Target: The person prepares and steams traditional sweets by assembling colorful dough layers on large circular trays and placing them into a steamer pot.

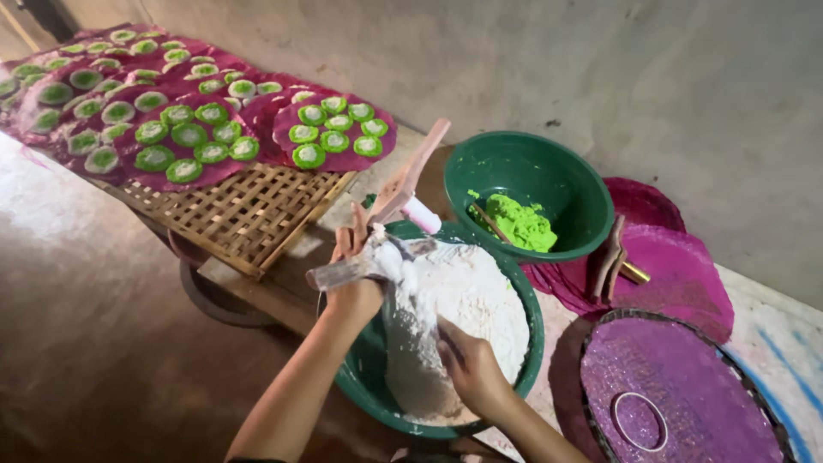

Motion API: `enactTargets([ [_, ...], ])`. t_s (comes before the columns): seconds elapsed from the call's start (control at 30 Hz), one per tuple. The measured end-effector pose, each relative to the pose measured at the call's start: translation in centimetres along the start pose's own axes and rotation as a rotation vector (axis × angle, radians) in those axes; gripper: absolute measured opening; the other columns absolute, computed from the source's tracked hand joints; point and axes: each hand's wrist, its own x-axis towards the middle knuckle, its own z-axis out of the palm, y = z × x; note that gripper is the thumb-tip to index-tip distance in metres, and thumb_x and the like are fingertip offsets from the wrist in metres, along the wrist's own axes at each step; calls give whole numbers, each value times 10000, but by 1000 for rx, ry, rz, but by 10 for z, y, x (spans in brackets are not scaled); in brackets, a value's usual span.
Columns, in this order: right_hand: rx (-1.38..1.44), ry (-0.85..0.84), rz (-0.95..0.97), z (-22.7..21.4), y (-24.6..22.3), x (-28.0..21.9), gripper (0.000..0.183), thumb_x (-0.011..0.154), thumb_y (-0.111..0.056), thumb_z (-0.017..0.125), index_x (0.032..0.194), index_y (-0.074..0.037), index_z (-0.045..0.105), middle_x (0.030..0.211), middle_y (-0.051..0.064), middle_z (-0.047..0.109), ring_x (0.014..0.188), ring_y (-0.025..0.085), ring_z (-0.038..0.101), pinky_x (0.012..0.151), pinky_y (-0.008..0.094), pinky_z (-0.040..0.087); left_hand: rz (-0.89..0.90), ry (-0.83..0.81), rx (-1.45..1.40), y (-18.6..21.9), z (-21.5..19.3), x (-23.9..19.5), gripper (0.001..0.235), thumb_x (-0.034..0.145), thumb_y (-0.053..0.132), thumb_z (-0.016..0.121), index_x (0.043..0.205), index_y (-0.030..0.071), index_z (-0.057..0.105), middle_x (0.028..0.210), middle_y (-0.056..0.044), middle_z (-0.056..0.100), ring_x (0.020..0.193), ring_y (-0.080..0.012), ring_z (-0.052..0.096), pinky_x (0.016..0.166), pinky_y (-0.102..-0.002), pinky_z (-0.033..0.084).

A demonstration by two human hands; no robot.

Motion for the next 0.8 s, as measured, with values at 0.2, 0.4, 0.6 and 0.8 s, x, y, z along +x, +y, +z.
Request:
enactTargets([
  [0.2,272,-33,287,-32,-2,18,432,1024,-174,570,1415,10,584,754,-26,530,653,56,454,568,233,426,-8,41,-41,1,5,-1,874,790,306,716,1515,-93,435,1603,-220,313,1160,-418,510,947,-471,511],
  [0.4,221,-123,264,-36,-11,15,468,990,-158,565,1439,-30,580,702,-62,523,600,54,454,524,236,409,79,79,292,0,8,1,613,846,265,688,1390,121,444,1659,-249,318,1089,-338,524,960,-414,536],
  [0.6,303,-272,388,-88,-1,34,467,988,-170,570,1435,-38,592,694,-47,509,597,57,445,514,237,397,243,-7,423,-2,12,-12,577,831,218,719,1337,19,527,1585,-274,374,1054,-369,531,884,-432,541],
  [0.8,-48,-322,357,-134,-8,-1,605,886,-7,506,1483,-51,590,821,72,625,712,171,593,635,288,522,-194,191,-465,-40,0,-8,907,753,238,849,1455,-148,422,1198,-229,630,1034,-358,626,864,-442,529],
])
